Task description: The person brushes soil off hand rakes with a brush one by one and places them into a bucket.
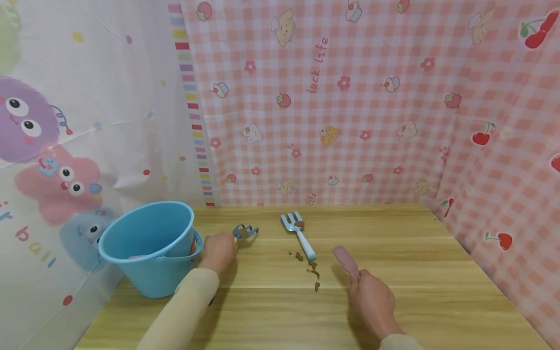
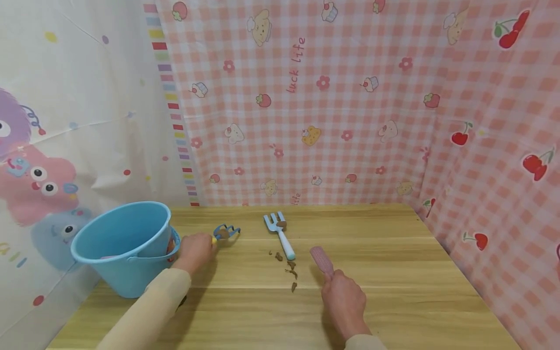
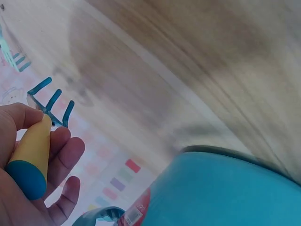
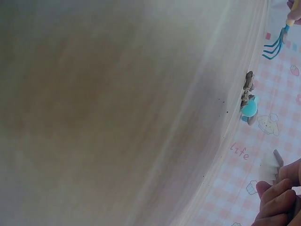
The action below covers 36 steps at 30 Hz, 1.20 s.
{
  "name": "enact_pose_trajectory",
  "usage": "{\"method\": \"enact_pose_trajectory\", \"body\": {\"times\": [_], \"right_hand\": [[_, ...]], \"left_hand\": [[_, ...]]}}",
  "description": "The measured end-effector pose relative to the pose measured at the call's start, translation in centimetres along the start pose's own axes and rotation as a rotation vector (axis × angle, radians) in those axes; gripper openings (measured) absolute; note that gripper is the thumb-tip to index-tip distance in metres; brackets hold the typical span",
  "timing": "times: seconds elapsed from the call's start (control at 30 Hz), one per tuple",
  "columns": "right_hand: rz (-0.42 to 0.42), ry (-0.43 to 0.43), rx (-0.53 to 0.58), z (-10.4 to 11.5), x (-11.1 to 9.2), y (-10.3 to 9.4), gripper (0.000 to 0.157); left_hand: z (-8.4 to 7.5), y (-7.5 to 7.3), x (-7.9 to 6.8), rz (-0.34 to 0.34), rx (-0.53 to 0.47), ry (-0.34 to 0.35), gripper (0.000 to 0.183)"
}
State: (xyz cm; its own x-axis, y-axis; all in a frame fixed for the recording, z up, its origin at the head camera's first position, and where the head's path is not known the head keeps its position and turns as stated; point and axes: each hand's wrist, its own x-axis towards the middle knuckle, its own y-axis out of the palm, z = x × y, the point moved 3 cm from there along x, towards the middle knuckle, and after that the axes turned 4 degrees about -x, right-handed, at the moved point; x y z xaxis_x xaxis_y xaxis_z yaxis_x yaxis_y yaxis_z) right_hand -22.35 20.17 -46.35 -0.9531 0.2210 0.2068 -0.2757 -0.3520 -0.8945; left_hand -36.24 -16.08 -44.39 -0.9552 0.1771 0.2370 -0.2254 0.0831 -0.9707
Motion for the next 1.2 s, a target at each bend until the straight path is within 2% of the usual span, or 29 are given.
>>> {"method": "enact_pose_trajectory", "body": {"times": [0.17, 0.3, 0.5, 0.77, 0.93, 1.2], "right_hand": [[-0.004, -0.006, 0.003, 0.0, -0.1, 0.1, 0.030], [-0.006, -0.010, 0.009, 0.1, -0.2, 0.1, 0.030], [-0.010, -0.013, 0.010, 0.3, -0.3, 0.0, 0.029], [-0.054, -0.051, 0.014, 0.9, -0.5, -0.6, 0.027], [-0.078, -0.112, 0.033, 1.8, -0.6, -1.0, 0.028], [-0.192, -0.274, 0.049, 4.3, -1.4, -1.4, 0.023]], "left_hand": [[-0.4, -0.8, -1.2, -0.026, 0.000, 0.036, 0.030], [-1.1, -1.6, -2.0, -0.074, -0.001, 0.080, 0.031], [-3.0, -2.8, -3.6, -0.133, -0.050, 0.147, 0.032], [-6.0, -4.3, -6.7, -0.207, -0.113, 0.207, 0.026], [-8.3, -4.6, -8.3, -0.263, -0.098, 0.283, 0.029], [-10.7, -4.2, -10.2, -0.273, -0.053, 0.373, 0.024]]}}
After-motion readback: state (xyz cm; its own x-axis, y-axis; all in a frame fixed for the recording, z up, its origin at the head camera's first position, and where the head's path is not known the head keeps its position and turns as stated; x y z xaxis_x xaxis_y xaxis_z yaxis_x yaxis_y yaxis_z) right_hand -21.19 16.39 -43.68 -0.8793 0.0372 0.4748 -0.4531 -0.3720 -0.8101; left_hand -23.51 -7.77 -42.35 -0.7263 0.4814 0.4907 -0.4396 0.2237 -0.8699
